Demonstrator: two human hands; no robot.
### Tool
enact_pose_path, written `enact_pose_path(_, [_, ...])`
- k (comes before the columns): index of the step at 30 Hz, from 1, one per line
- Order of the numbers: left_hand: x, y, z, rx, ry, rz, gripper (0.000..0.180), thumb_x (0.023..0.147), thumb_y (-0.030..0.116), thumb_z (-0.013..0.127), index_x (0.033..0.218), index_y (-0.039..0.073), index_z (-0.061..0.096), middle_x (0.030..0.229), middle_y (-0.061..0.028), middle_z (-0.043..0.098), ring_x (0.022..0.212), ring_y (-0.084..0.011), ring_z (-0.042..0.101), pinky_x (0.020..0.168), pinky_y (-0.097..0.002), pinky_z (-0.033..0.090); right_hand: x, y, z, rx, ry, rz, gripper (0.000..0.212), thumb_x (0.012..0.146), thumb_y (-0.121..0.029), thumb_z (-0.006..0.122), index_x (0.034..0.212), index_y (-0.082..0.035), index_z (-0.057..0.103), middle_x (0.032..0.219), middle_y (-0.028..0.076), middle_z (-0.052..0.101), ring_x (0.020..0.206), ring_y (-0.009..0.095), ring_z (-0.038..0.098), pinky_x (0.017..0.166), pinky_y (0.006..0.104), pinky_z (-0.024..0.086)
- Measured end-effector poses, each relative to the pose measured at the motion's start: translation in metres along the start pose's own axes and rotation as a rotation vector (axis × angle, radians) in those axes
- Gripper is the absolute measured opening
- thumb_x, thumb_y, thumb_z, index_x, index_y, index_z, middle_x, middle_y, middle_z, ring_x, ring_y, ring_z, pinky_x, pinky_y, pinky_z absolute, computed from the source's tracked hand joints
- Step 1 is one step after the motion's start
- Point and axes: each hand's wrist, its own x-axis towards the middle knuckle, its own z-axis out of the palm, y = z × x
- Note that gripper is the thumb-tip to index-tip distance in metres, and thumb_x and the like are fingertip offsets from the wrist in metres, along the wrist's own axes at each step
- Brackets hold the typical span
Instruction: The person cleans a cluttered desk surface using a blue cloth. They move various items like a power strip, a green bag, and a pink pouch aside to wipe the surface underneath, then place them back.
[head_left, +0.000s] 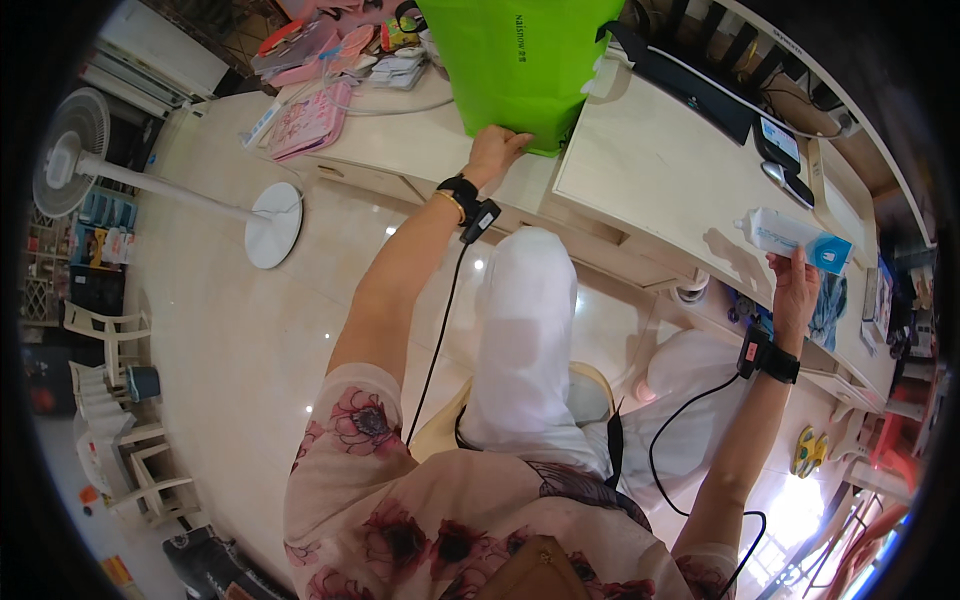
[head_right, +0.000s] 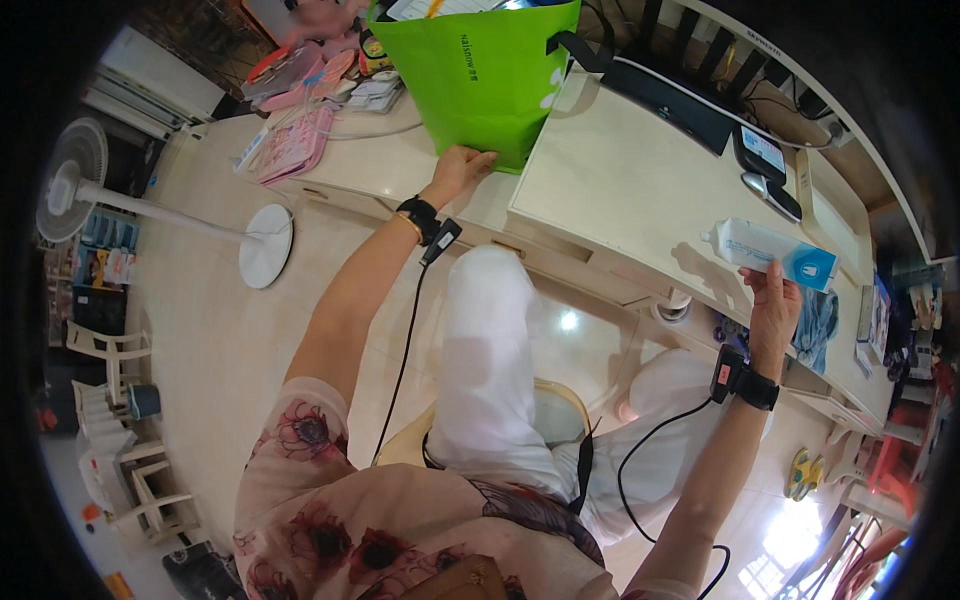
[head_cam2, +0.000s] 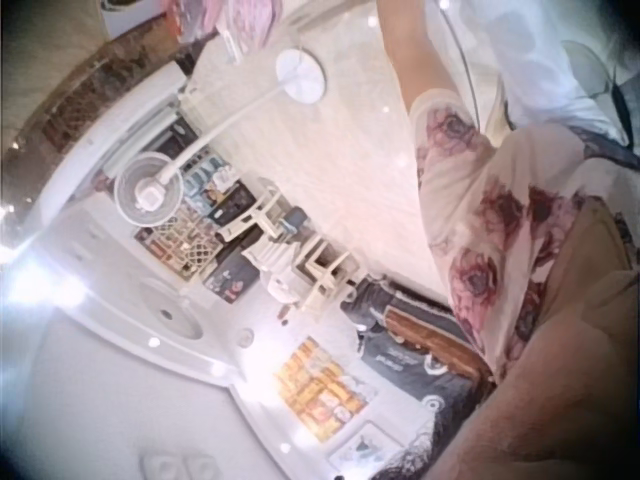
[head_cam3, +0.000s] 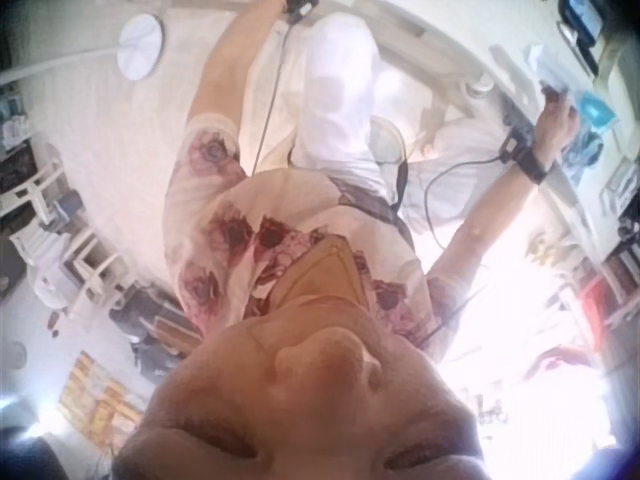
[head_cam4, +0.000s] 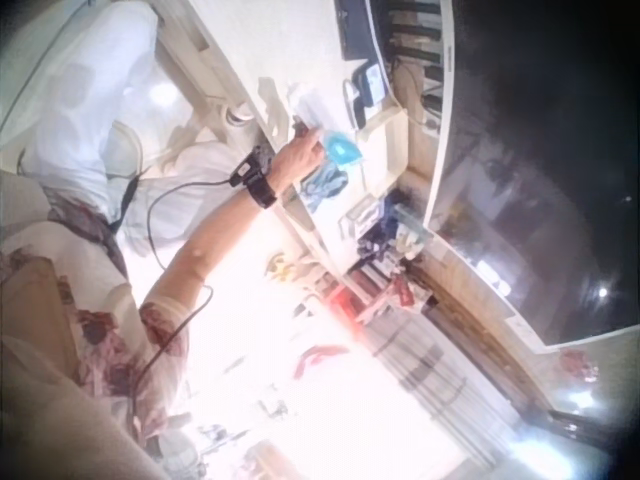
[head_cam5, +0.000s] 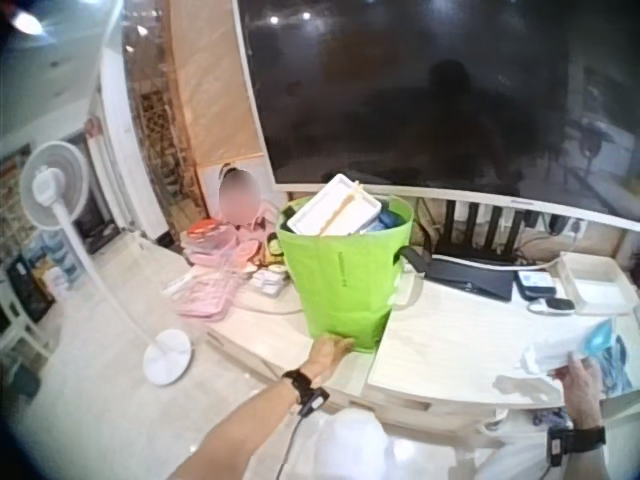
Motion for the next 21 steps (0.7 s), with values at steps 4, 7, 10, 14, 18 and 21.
enact_pose_path(4, [-0.044, -0.009, -0.008, 0.327, 0.358, 0.250, 0.032, 0.087, 0.026, 0.055, 0.080, -0.003, 0.065, 0.079, -0.0204, 0.062, 0.076, -0.0328, 0.060, 0.066, -0.0432, 0.044, -0.011, -0.004, -0.014, -0.056, 0.028, -0.017, 0.024, 0.092, -0.021, 0.054, 0.098, 0.002, 0.057, 0.089, 0.010, 0.064, 0.076, 0.017, 0.061, 0.072, 0.0267, 0.045])
enact_pose_path(7, [-0.072, -0.080, -0.015, 0.557, 0.637, 0.189, 0.030, 0.090, 0.019, 0.048, 0.107, -0.004, 0.057, 0.115, -0.0249, 0.054, 0.109, -0.0381, 0.048, 0.093, -0.0459, 0.036, -0.006, 0.003, -0.013, -0.004, 0.004, -0.017, 0.025, 0.093, -0.022, 0.053, 0.099, 0.002, 0.057, 0.089, 0.010, 0.063, 0.076, 0.017, 0.061, 0.072, 0.0264, 0.045])
enact_pose_path(10, [-0.089, -0.086, -0.003, 0.580, 0.400, 0.137, 0.034, 0.090, 0.013, 0.045, 0.117, -0.006, 0.049, 0.128, -0.0244, 0.045, 0.118, -0.0365, 0.043, 0.101, -0.0475, 0.030, -0.006, 0.000, -0.014, -0.023, 0.019, -0.008, 0.026, 0.093, -0.022, 0.053, 0.100, 0.002, 0.057, 0.089, 0.009, 0.063, 0.076, 0.017, 0.061, 0.073, 0.0264, 0.045])
enact_pose_path(14, [-0.129, -0.001, 0.099, 0.208, 0.026, 0.249, 0.032, 0.082, 0.006, 0.050, 0.112, -0.001, 0.060, 0.114, -0.0196, 0.058, 0.111, -0.0327, 0.051, 0.101, -0.0437, 0.033, -0.009, 0.001, -0.012, -0.071, 0.043, 0.001, 0.028, 0.093, -0.023, 0.052, 0.103, 0.003, 0.055, 0.090, 0.010, 0.063, 0.077, 0.017, 0.061, 0.074, 0.0270, 0.044])
enact_pose_path(18, [-0.162, 0.066, 0.123, -0.466, -0.050, 0.258, 0.021, 0.088, 0.009, 0.050, 0.101, 0.000, 0.064, 0.102, -0.0134, 0.065, 0.094, -0.0186, 0.060, 0.084, -0.0320, 0.046, -0.017, -0.005, -0.019, -0.083, 0.073, -0.006, 0.030, 0.094, -0.024, 0.052, 0.105, 0.004, 0.053, 0.091, 0.010, 0.063, 0.078, 0.017, 0.060, 0.074, 0.0276, 0.044])
enact_pose_path(21, [-0.167, 0.044, 0.135, -0.585, 0.059, -0.076, 0.023, 0.092, 0.014, 0.047, 0.101, 0.000, 0.063, 0.102, -0.0115, 0.065, 0.087, -0.0106, 0.060, 0.073, -0.0244, 0.048, -0.025, -0.015, -0.034, -0.099, 0.096, -0.012, 0.030, 0.094, -0.025, 0.051, 0.102, 0.004, 0.055, 0.089, 0.011, 0.063, 0.078, 0.016, 0.060, 0.074, 0.0276, 0.044])
